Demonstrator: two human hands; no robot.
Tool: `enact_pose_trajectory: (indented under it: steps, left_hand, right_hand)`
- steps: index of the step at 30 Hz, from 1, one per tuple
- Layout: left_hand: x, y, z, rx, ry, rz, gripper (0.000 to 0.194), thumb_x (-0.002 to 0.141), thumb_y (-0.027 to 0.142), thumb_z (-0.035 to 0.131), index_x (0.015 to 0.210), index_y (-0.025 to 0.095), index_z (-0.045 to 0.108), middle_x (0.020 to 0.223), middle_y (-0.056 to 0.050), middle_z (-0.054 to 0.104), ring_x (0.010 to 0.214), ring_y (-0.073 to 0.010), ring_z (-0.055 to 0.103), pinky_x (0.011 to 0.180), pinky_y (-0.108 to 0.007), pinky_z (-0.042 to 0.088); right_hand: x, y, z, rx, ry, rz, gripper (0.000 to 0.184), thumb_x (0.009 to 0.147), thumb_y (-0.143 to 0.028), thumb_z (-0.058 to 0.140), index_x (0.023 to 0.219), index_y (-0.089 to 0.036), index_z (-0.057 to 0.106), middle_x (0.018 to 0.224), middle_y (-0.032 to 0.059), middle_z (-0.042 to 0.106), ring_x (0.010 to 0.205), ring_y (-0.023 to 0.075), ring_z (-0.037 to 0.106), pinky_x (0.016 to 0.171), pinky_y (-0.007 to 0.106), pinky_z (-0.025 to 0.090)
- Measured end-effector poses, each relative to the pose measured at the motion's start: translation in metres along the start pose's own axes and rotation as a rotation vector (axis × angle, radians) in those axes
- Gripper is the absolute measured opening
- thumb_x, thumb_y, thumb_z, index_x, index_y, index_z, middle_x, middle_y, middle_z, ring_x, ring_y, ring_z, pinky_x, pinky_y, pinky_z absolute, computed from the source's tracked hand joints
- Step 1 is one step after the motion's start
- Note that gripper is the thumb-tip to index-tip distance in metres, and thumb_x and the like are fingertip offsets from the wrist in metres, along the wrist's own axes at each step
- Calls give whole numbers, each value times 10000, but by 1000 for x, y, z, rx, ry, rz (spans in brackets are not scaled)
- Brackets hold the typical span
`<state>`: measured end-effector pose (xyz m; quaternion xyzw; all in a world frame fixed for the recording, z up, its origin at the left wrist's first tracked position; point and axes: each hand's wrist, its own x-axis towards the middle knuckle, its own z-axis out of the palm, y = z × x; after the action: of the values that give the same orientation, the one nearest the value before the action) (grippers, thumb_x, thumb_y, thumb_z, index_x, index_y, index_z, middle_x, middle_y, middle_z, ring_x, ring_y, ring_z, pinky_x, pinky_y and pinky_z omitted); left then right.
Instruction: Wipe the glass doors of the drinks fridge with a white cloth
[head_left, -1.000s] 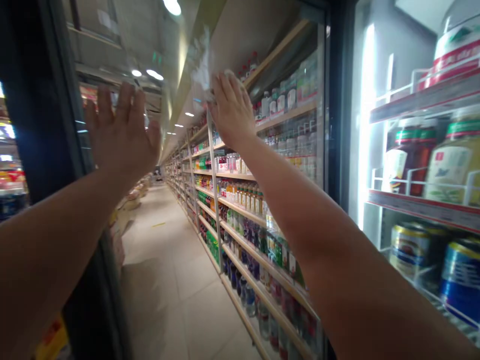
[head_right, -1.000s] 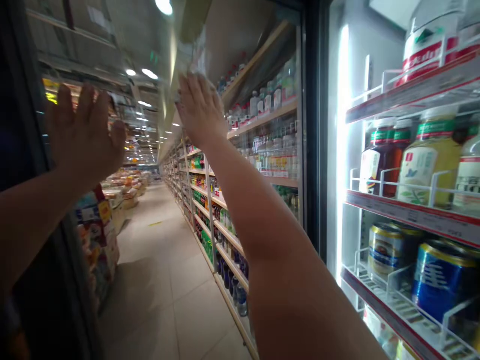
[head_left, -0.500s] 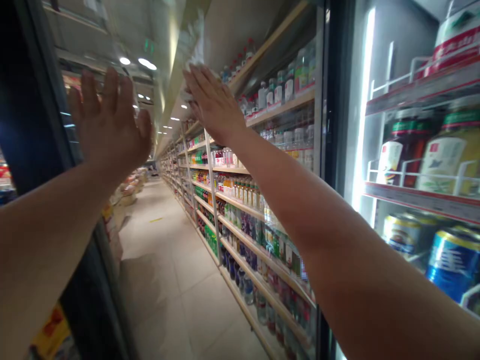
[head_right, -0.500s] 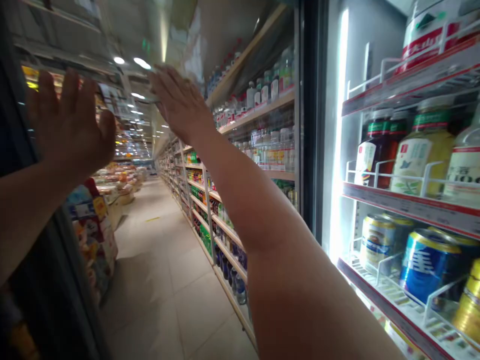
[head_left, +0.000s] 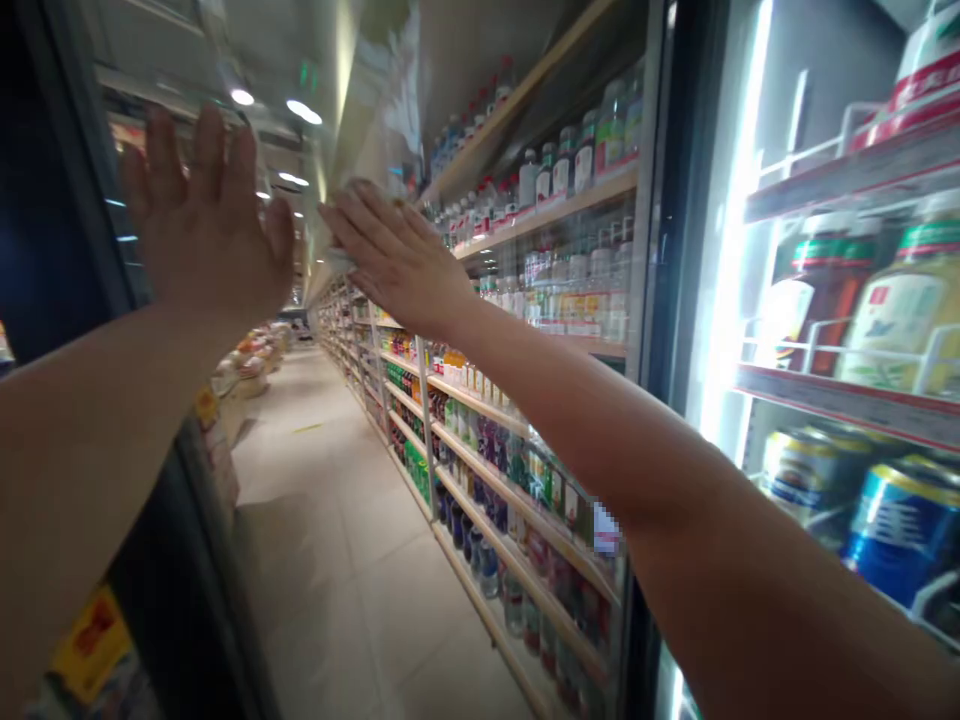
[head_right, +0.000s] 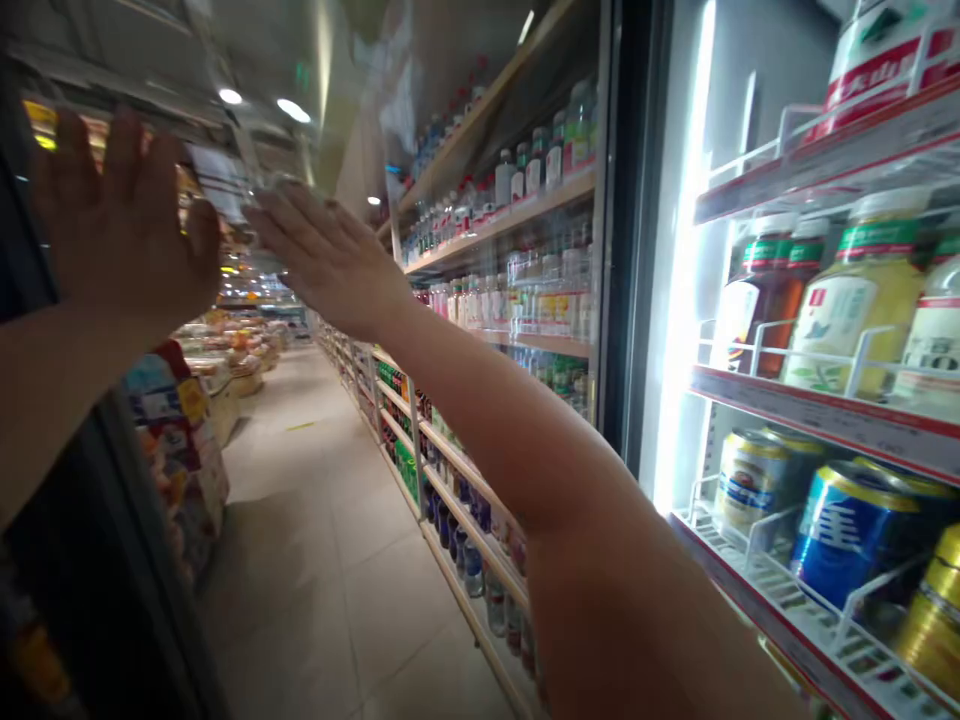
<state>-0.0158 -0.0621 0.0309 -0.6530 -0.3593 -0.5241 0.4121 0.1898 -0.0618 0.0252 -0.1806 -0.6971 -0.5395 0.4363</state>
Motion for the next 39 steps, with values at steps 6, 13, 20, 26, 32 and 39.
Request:
enact_pose_trajectory:
  steps: [6,13,20,26,32,39]
  left_hand:
    - [-2,2,-6,-138,41,36,775,994,684,292,1615,221,261,1713,-90,170,1590,-337,13,1207,-654,5]
    - [-1,-2,-1,-110,67,44,792,1017,651,247,1634,156,280,1715,-72,187,1593,-327,21,1254,-587,1]
    - [1,1,-2,-37,17,8,771,1004,576,262,1652,159,232,1725,-25,138,1591,-325,19,1279,-543,-11]
    - [0,2,-1,-61,43,12,708,1021,551,276,1661,255,212,1725,27,135,1594,-301,17,1281,-544,-20]
    - [0,2,-2,-61,18,7,749,1010,585,247,1665,225,186,1730,18,108,1593,-306,-16,1279,-540,-43]
    - [0,3,-3,-71,48,17,746,1008,571,274,1658,208,225,1724,5,148,1594,-303,21,1286,-539,-13]
  right_hand:
    - [46,48,-16,-33,-221,231,559,1043,-229,461,1579,-112,352,1647,97,321,1547,239,254,1274,479,210]
    - [38,20,-9,-92,-175,299,551,1058,-276,417,1587,-134,365,1672,58,299,1577,260,200,1310,501,196]
    - [-22,-2,-18,23,-167,-74,523,1008,-235,320,1498,-210,503,1580,26,462,1508,213,355,1215,489,332]
    - [3,57,-38,-7,-134,292,512,1034,-305,299,1469,-179,537,1613,65,418,1561,243,245,1213,553,321]
    - [-15,20,-42,-110,-291,94,520,1076,-241,337,1585,-139,363,1669,86,313,1573,238,223,1290,492,228]
    - [-19,50,-36,-48,-157,125,554,1009,-254,310,1539,-181,455,1622,73,402,1534,231,326,1237,506,300]
